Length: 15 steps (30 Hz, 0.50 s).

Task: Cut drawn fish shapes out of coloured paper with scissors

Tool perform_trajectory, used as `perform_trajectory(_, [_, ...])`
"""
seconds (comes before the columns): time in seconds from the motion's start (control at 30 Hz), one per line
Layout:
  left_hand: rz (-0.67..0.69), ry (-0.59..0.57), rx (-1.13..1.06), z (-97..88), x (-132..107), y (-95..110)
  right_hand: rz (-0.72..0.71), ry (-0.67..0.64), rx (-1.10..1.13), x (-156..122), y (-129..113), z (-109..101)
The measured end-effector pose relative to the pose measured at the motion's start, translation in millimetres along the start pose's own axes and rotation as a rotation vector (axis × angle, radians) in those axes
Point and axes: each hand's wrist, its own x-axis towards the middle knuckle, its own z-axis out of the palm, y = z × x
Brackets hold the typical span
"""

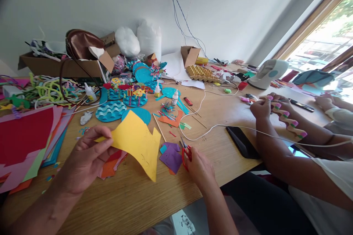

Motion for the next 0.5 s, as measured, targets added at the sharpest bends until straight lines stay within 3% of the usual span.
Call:
perform_trajectory(0.17, [0.118, 0.061, -0.133, 4.0, 0, 20, 0.011, 0.029, 0.237, 1, -2, -6])
perform_trajectory(0.23, [0.135, 0.061, -0.164, 5.5, 0, 25, -0.033, -0.017, 0.402, -3, -10, -7])
perform_trajectory(0.43, [0.154, 0.045, -0.276, 15.2, -2, 33, -0.223, -0.371, 0.857, -36, -51, 16])
perform_trajectory(0.5, [0.16, 0.022, -0.309, 17.4, -4, 36, -0.21, -0.506, 1.177, -48, -64, 30])
